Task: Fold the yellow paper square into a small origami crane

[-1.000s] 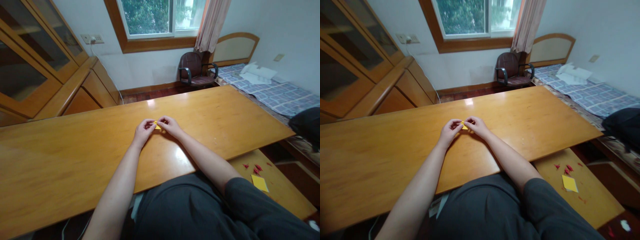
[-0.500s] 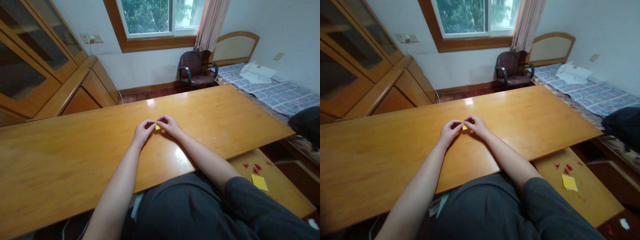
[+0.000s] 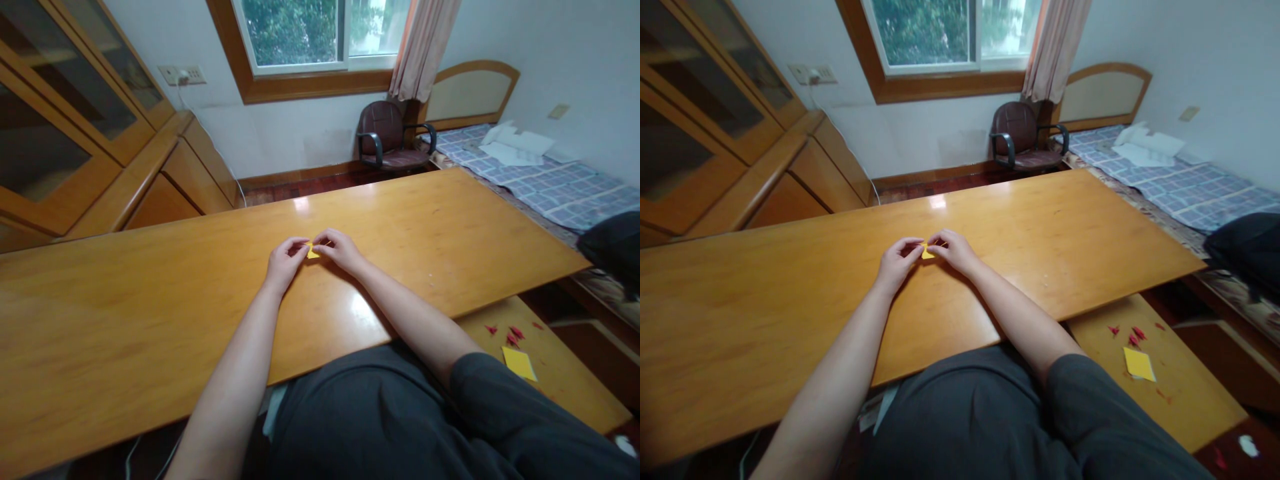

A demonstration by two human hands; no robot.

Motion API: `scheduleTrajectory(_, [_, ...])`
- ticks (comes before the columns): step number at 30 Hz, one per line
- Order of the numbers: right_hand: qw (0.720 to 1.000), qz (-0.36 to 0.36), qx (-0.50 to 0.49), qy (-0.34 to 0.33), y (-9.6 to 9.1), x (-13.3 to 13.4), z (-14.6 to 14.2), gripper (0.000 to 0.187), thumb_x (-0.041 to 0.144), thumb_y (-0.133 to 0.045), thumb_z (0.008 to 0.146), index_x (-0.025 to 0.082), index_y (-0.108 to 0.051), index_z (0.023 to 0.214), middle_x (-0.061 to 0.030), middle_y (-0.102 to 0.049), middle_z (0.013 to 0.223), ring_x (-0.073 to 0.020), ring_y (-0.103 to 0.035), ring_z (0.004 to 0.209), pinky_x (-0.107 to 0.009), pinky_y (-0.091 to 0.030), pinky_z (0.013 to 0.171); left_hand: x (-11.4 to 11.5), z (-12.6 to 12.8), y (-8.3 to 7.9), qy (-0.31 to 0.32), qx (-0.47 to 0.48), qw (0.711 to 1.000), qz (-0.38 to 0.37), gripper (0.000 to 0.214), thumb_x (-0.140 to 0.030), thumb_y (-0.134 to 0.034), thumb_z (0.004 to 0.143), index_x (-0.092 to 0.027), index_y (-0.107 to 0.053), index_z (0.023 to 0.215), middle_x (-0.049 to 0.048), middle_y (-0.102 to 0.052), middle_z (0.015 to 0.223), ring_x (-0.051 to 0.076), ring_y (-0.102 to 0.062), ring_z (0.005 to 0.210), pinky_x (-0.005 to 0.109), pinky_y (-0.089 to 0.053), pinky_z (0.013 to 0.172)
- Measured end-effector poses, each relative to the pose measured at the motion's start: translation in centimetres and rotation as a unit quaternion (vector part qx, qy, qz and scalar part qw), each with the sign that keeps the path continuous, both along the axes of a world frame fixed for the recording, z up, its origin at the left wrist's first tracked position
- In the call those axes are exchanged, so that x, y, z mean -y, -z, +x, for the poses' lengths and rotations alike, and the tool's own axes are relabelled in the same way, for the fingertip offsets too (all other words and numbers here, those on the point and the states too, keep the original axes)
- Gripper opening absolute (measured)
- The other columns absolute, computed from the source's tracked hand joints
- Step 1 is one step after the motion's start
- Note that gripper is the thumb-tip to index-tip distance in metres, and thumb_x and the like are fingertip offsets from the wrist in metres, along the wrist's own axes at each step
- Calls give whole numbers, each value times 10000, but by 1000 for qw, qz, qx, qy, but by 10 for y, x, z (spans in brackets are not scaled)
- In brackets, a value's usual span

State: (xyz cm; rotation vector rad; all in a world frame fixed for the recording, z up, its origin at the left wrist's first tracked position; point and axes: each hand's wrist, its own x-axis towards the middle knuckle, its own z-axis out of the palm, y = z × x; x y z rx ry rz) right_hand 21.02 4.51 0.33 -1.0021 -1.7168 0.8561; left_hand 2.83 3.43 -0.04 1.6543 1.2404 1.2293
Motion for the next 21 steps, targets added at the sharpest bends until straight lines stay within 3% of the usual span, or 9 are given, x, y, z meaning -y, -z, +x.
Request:
scheduleTrajectory(10, [999, -31, 8, 2, 2, -3, 1, 101, 256, -706, 746, 179, -671, 801, -9, -659, 817, -149, -590, 783, -285, -452, 749, -1, -1, 1, 18, -24, 1000, 7, 242, -399, -687, 788, -191, -721, 909, 51, -728, 867, 185, -665, 802, 299, -528, 757])
scheduleTrajectory(21, [999, -40, 6, -8, 1, -2, 3, 152, 322, -667, 795, 171, -652, 801, -8, -644, 793, -141, -569, 755, -276, -438, 729, 3, 1, -1, 39, 18, 999, -18, 252, -372, -723, 743, -185, -709, 911, 56, -731, 910, 188, -673, 838, 314, -534, 798])
